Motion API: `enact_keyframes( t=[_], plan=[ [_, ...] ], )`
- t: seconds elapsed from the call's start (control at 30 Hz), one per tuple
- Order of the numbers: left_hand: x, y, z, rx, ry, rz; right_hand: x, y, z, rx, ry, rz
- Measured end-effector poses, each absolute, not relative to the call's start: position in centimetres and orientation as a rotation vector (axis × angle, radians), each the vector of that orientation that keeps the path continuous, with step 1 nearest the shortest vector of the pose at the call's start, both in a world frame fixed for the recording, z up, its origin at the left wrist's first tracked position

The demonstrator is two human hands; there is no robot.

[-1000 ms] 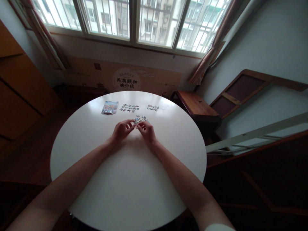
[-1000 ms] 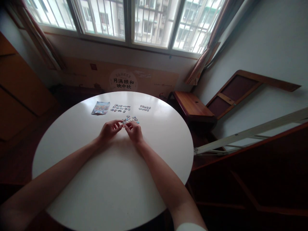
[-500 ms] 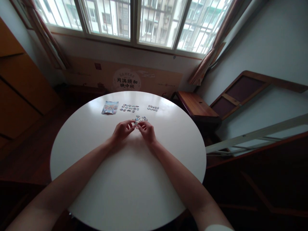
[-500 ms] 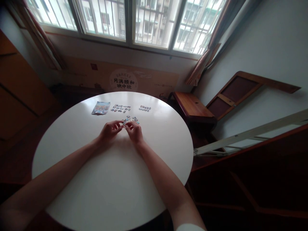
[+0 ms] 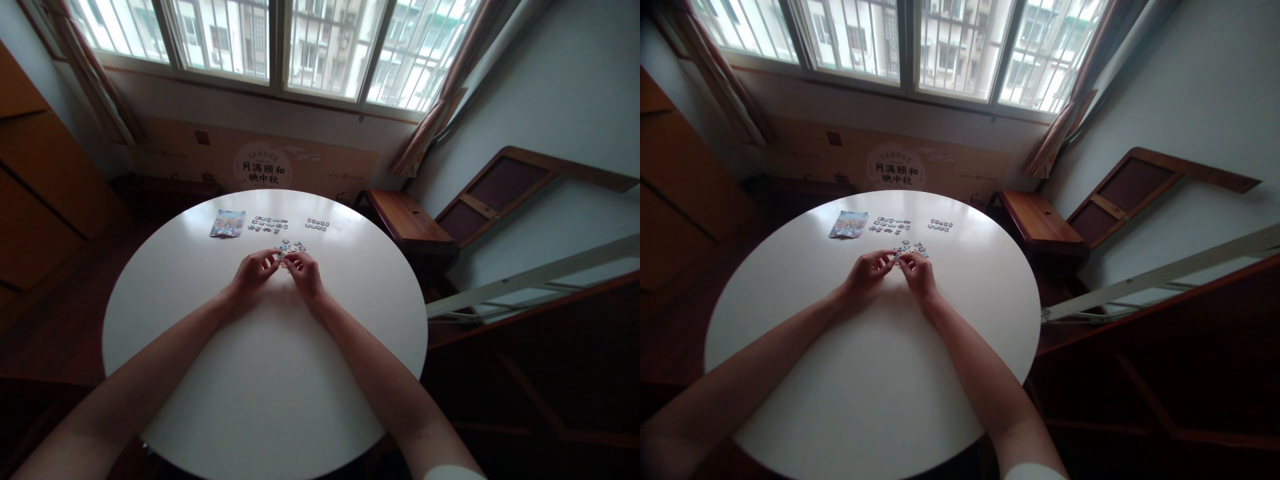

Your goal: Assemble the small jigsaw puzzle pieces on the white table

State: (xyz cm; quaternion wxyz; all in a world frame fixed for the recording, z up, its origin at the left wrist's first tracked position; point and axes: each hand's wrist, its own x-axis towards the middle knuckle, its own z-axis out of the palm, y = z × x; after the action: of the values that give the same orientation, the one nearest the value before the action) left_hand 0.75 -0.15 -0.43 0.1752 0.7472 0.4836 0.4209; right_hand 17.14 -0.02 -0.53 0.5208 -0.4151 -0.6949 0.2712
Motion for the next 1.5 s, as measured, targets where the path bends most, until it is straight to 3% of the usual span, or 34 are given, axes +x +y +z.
enact_keyframes(
  t=[1.5],
  plan=[
    [0.87,-0.23,-0.11,2.053,1.312,1.236,17.25,0.17,-0.76,-0.991,-1.647,0.643]
  ],
)
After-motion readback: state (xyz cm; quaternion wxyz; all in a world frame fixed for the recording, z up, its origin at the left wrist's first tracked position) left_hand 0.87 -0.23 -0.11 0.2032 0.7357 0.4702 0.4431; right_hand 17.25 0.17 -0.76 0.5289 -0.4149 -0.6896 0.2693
